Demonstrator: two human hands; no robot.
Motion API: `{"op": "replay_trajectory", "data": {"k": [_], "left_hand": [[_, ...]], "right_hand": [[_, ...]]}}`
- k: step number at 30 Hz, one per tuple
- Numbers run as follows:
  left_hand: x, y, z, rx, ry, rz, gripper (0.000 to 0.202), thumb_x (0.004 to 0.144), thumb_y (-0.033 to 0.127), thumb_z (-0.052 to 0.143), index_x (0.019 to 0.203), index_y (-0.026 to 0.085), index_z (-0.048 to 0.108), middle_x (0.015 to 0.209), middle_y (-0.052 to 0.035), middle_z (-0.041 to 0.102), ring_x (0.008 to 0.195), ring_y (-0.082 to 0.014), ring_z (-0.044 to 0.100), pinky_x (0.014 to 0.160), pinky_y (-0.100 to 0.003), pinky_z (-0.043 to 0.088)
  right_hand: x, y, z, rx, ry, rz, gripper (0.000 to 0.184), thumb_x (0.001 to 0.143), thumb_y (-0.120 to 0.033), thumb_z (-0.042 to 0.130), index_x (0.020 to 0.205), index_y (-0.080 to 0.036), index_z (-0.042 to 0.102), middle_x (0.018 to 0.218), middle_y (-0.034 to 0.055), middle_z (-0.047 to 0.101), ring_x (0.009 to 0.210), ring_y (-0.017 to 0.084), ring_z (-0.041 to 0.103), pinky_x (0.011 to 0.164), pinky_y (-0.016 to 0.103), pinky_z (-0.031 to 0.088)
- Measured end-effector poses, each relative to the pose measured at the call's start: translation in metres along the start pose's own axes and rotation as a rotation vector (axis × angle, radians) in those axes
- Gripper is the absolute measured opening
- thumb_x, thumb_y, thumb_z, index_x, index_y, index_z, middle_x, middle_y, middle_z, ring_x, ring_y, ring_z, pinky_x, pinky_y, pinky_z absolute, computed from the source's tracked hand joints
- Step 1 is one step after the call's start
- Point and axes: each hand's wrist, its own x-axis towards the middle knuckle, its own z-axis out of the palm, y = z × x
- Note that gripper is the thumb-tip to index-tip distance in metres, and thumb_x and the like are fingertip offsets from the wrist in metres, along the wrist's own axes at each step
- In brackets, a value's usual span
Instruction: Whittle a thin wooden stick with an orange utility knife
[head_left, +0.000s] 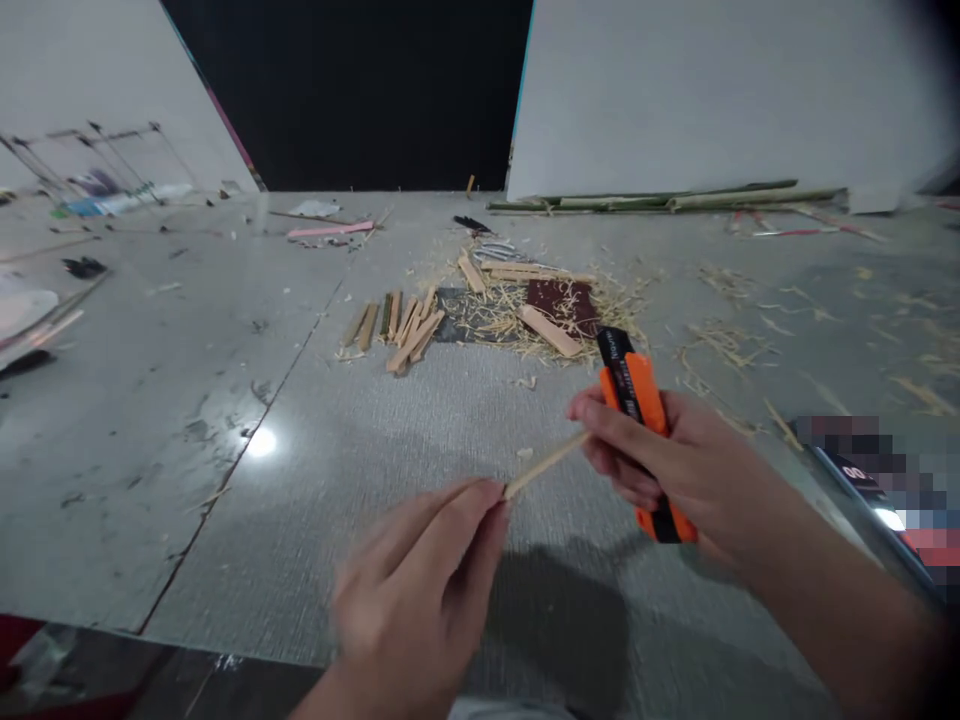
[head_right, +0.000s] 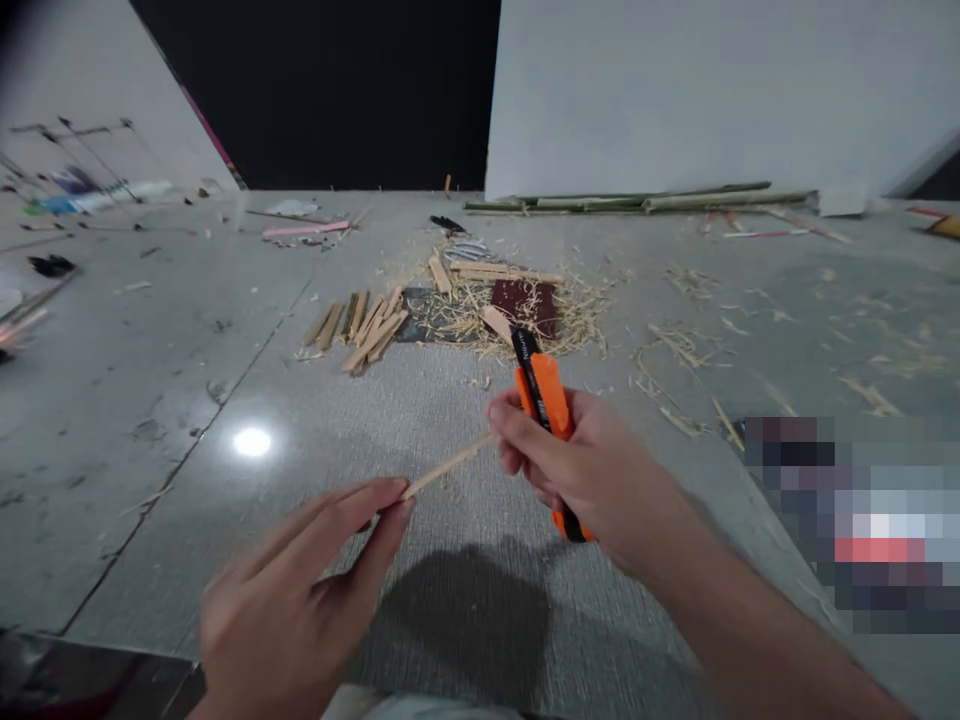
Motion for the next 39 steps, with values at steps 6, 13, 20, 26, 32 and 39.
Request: {"op": "replay_trajectory", "data": {"k": [6, 13, 20, 26, 32, 39], "left_hand": [[0.051, -0.015, 0.009, -0.497, -0.313, -0.381, 0.017, 0.09, 0.013, 0.074, 0.098, 0.025, 0.082, 0.086, 0.0035, 0.084, 0.074, -0.0099, 0.078, 0.068, -0.015, 0.062], [0.083, -0.025, 0.041, -0.695, -0.687, -0.723, 0.049, 0.108, 0.041, 0.049, 0.067, 0.02, 0.065, 0.068, -0.0005, 0.065, 0.065, -0.012, 0.06, 0.06, -0.023, 0.049], [0.063, -0.032, 0.049, -0.552, -0.712, -0.631, 0.049, 0.113, 0.048, 0.042, 0.076, 0.021, 0.06, 0.068, 0.0041, 0.053, 0.065, -0.0112, 0.05, 0.059, -0.025, 0.036], [0.058, -0.036, 0.047, -0.478, -0.634, -0.518, 0.044, 0.113, 0.04, 0.042, 0.076, 0.022, 0.059, 0.065, 0.0051, 0.053, 0.06, -0.0098, 0.048, 0.055, -0.024, 0.034], [0.059, -0.036, 0.046, -0.415, -0.584, -0.422, 0.04, 0.112, 0.033, 0.044, 0.077, 0.021, 0.059, 0.065, 0.0056, 0.054, 0.059, -0.0088, 0.049, 0.056, -0.023, 0.035], [0.058, -0.034, 0.045, -0.48, -0.623, -0.56, 0.046, 0.112, 0.04, 0.043, 0.073, 0.021, 0.058, 0.063, 0.0058, 0.049, 0.058, -0.0096, 0.044, 0.054, -0.024, 0.033]], "right_hand": [[0.02, 0.011, -0.007, 0.238, -0.017, -0.064, 0.037, 0.084, -0.053, 0.085, 0.093, -0.024, 0.063, 0.064, -0.007, 0.06, 0.042, 0.003, 0.036, 0.039, 0.016, 0.029], [0.027, 0.028, -0.018, 0.302, 0.095, -0.12, 0.029, 0.09, -0.047, 0.085, 0.094, -0.026, 0.065, 0.069, -0.0064, 0.063, 0.045, 0.003, 0.041, 0.042, 0.015, 0.034], [0.021, 0.028, -0.013, 0.162, 0.187, -0.067, 0.031, 0.087, -0.054, 0.085, 0.095, -0.028, 0.07, 0.068, -0.0041, 0.065, 0.045, 0.006, 0.046, 0.041, 0.019, 0.039], [0.022, 0.03, -0.006, 0.111, 0.242, -0.035, 0.036, 0.082, -0.059, 0.087, 0.091, -0.029, 0.07, 0.06, -0.0058, 0.059, 0.045, 0.008, 0.048, 0.039, 0.019, 0.041], [0.025, 0.032, -0.005, 0.124, 0.23, -0.015, 0.037, 0.079, -0.06, 0.089, 0.09, -0.029, 0.071, 0.053, -0.0067, 0.054, 0.045, 0.01, 0.049, 0.04, 0.02, 0.045], [0.026, 0.032, -0.003, 0.168, 0.223, -0.004, 0.037, 0.079, -0.057, 0.09, 0.089, -0.027, 0.071, 0.061, -0.0036, 0.066, 0.041, 0.005, 0.045, 0.038, 0.016, 0.041]]}}
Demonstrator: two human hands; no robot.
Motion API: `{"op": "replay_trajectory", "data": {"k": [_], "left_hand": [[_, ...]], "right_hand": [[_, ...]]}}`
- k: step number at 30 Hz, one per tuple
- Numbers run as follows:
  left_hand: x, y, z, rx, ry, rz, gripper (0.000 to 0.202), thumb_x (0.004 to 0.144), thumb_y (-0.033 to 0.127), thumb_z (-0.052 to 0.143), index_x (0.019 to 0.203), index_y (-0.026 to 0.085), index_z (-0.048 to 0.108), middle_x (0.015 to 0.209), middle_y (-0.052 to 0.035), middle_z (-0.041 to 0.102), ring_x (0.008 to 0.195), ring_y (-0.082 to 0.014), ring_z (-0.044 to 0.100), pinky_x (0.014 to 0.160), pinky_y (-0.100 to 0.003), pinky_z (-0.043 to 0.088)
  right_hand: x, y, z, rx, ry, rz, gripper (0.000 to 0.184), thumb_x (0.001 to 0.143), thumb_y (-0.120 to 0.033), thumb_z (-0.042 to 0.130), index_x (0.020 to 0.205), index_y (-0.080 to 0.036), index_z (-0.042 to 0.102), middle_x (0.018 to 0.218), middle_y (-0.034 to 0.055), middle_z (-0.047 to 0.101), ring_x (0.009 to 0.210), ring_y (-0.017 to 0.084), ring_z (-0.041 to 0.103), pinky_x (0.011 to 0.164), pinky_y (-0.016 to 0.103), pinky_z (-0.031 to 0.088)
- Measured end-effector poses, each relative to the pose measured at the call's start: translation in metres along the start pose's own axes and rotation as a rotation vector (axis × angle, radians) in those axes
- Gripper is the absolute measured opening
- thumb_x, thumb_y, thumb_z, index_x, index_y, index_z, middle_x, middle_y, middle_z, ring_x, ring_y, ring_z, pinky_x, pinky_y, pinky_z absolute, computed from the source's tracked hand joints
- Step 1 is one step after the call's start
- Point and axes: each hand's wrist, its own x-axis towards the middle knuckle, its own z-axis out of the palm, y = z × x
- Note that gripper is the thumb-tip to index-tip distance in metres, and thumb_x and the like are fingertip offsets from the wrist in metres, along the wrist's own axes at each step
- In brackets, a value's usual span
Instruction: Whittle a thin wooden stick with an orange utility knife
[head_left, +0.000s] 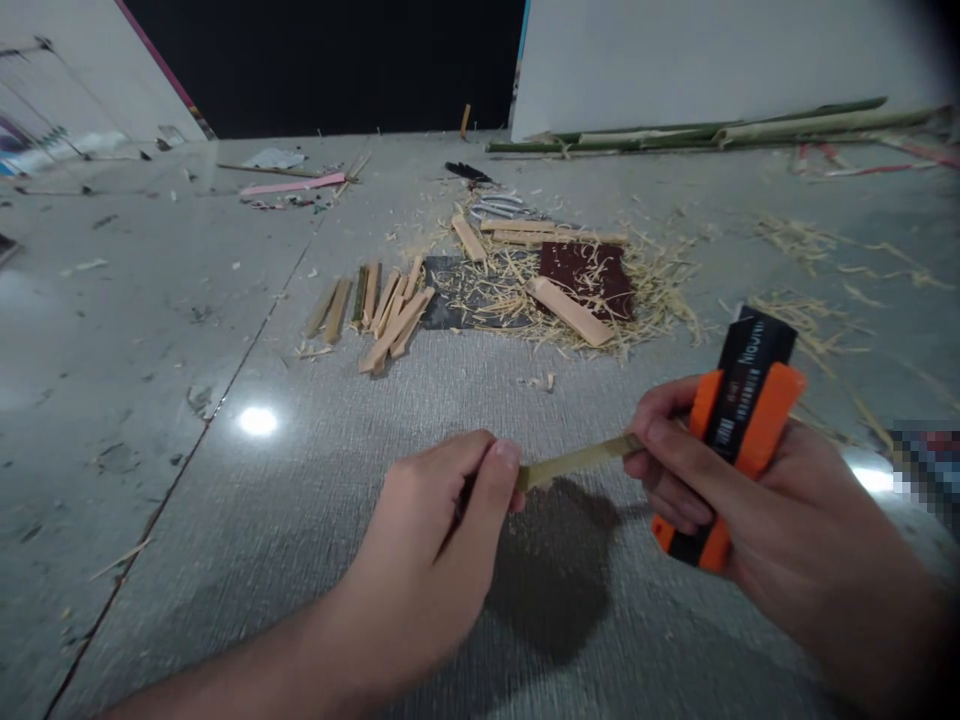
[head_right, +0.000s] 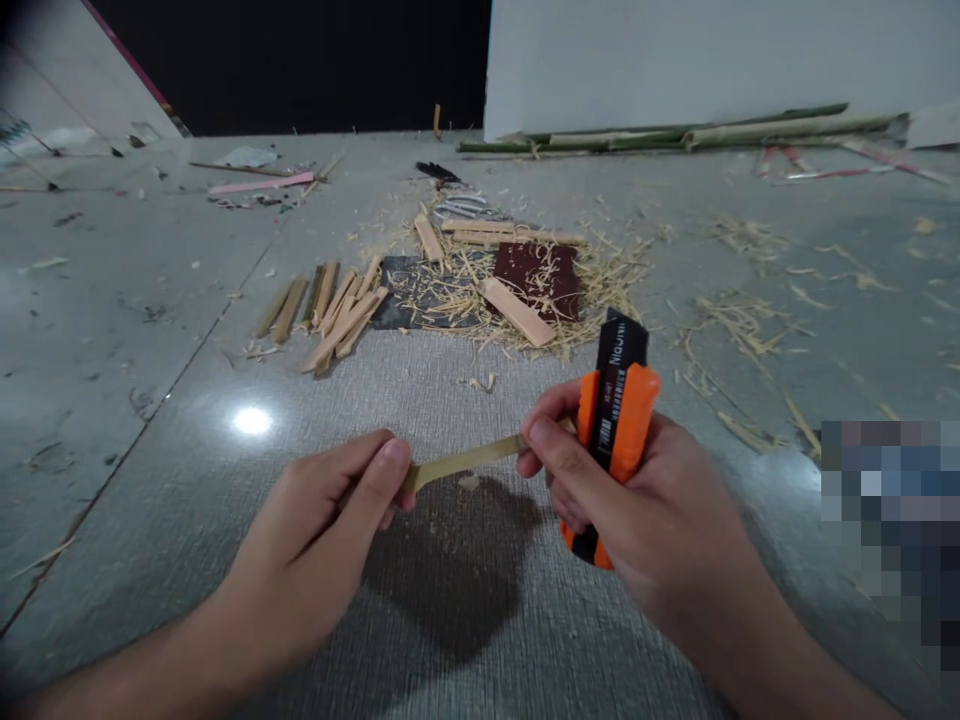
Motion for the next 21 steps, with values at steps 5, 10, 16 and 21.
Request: {"op": "replay_trajectory", "data": {"k": [5, 10, 16, 21], "left_hand": [[0.0018, 0.0005, 0.0005, -0.114, -0.071, -0.185, 0.051, 0.112, 0.052, 0.043, 0.074, 0.022, 0.058, 0.065, 0.0052, 0.049, 0.062, -0.011, 0.046, 0.056, -0.026, 0.033], [0.0027, 0.0008, -0.0005, -0.162, -0.101, -0.261, 0.054, 0.11, 0.056, 0.045, 0.07, 0.021, 0.053, 0.063, 0.0057, 0.045, 0.059, -0.011, 0.04, 0.054, -0.027, 0.029], [0.0018, -0.0003, -0.0017, -0.183, -0.12, -0.283, 0.055, 0.11, 0.058, 0.045, 0.072, 0.021, 0.061, 0.064, 0.0053, 0.046, 0.06, -0.0107, 0.043, 0.056, -0.027, 0.031], [0.0015, -0.0004, -0.0012, -0.157, -0.073, -0.196, 0.047, 0.111, 0.05, 0.047, 0.082, 0.022, 0.07, 0.072, 0.0027, 0.062, 0.069, -0.0119, 0.056, 0.06, -0.025, 0.04]], "right_hand": [[-0.0019, -0.0012, -0.0002, 0.02, 0.003, -0.013, 0.036, 0.079, -0.055, 0.091, 0.087, -0.027, 0.071, 0.057, -0.0045, 0.063, 0.04, 0.004, 0.044, 0.039, 0.014, 0.039], [-0.0039, -0.0011, -0.0031, 0.009, 0.015, -0.016, 0.037, 0.078, -0.058, 0.09, 0.084, -0.027, 0.071, 0.051, -0.0059, 0.057, 0.039, 0.006, 0.045, 0.039, 0.016, 0.042], [-0.0012, 0.0017, -0.0048, -0.025, 0.028, -0.03, 0.042, 0.075, -0.061, 0.091, 0.079, -0.025, 0.07, 0.054, -0.0008, 0.066, 0.037, 0.008, 0.046, 0.035, 0.019, 0.042], [-0.0029, -0.0019, -0.0025, -0.031, 0.058, -0.011, 0.042, 0.075, -0.061, 0.091, 0.077, -0.025, 0.068, 0.055, -0.0012, 0.066, 0.038, 0.008, 0.044, 0.036, 0.019, 0.042]]}}
